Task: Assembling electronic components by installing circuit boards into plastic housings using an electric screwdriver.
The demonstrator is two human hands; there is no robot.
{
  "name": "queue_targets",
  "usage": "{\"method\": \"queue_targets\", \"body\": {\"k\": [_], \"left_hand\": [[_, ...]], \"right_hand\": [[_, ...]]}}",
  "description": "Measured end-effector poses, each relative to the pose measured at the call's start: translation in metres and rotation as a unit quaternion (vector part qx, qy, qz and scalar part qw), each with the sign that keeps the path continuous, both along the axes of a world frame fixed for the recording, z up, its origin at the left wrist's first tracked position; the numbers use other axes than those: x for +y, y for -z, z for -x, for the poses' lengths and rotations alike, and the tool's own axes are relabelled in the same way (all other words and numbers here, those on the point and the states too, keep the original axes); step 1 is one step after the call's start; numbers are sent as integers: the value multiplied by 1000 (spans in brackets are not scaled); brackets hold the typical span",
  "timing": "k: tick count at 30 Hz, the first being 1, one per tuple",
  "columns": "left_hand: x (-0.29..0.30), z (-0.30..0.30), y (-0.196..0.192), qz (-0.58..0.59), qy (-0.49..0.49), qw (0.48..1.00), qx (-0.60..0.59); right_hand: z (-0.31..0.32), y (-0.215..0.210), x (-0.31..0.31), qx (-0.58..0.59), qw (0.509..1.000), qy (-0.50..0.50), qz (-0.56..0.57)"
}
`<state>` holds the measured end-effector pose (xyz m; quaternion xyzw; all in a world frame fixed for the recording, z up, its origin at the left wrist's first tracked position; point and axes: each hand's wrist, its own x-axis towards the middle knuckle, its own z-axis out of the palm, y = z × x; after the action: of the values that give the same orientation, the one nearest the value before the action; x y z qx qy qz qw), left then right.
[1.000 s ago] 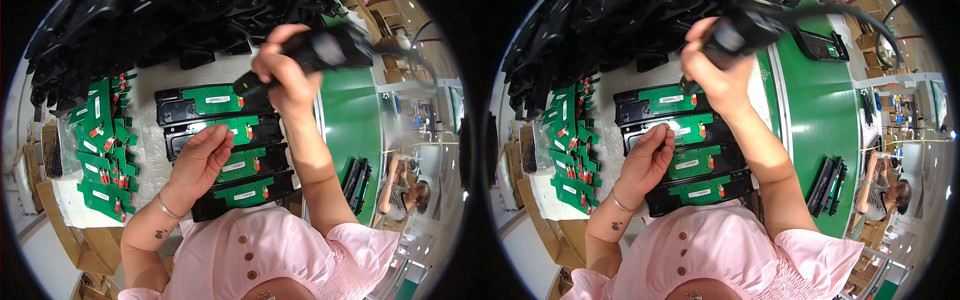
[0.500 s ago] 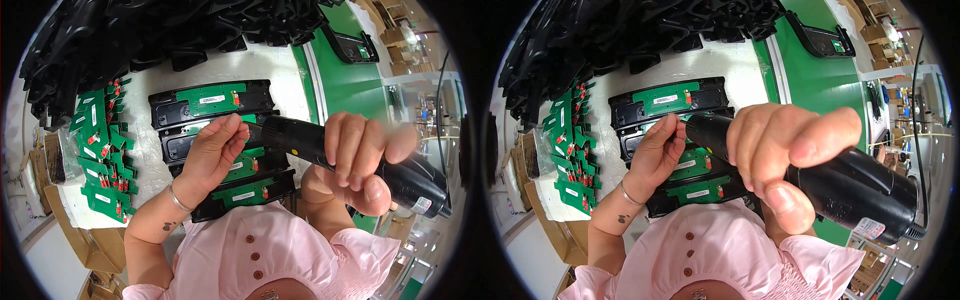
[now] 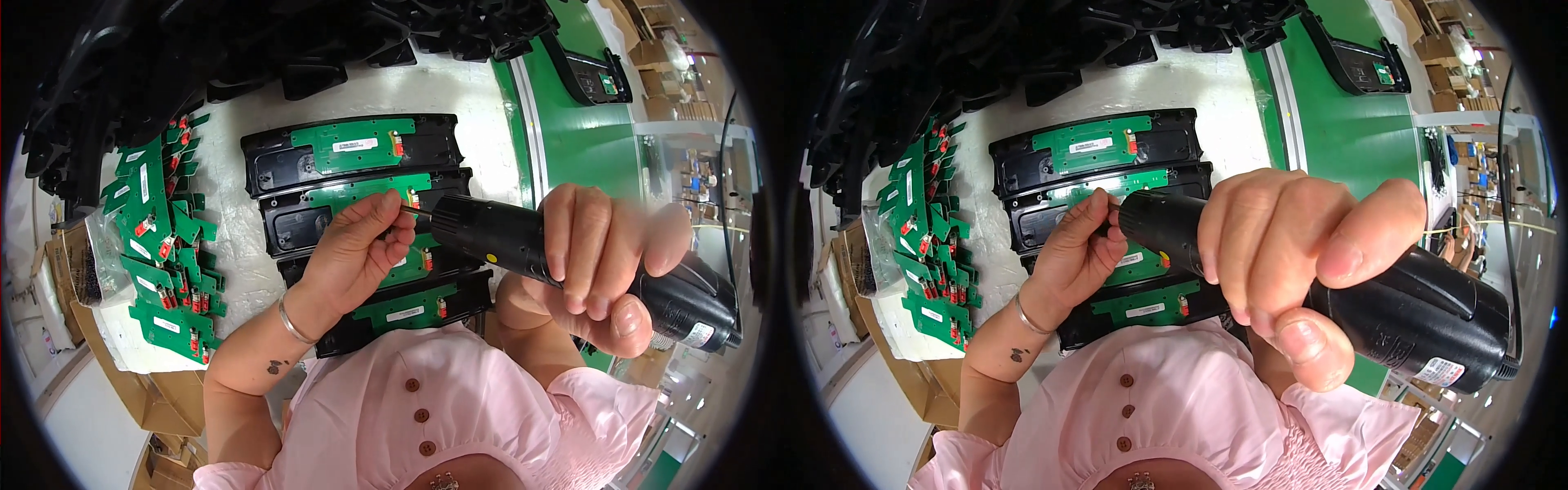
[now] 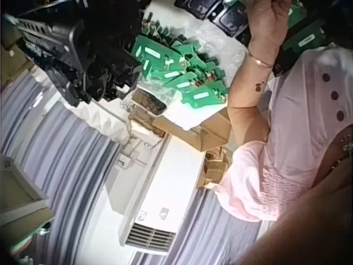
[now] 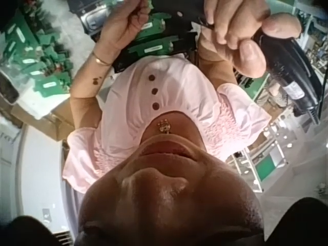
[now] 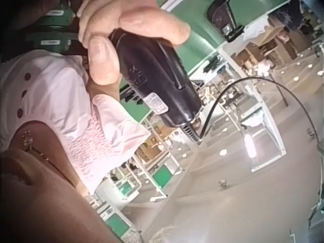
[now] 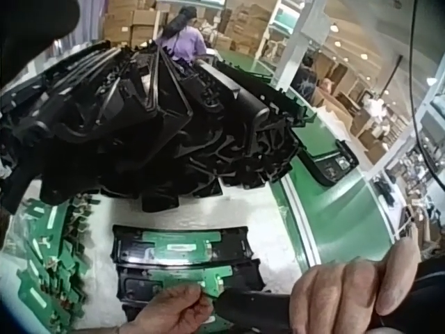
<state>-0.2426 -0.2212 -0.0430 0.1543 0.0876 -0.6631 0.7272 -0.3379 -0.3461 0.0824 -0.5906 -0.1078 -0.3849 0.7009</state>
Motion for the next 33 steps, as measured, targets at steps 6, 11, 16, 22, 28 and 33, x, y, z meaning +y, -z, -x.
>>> {"method": "queue_targets", "body": {"k": [6, 11, 16, 22, 28, 33], "left_hand": [[-4, 8, -17, -21, 13, 999, 20], [-1, 14, -11, -26, 21, 999, -29], [-1, 9, -15, -3, 52, 993, -109], [0, 7, -11, -43, 60, 989, -130], [2, 6, 1, -18, 42, 993, -109], [-4, 5, -21, -94, 48, 985, -139]], "right_hand": [[-28, 24, -2, 16, 997, 75, -12], [-53, 46, -22, 99, 986, 134, 20], [-57, 54, -30, 84, 991, 101, -29], [-59, 55, -29, 86, 992, 86, -18], [-60, 51, -22, 156, 979, 127, 39], [-66, 52, -26, 170, 978, 110, 59]]}}
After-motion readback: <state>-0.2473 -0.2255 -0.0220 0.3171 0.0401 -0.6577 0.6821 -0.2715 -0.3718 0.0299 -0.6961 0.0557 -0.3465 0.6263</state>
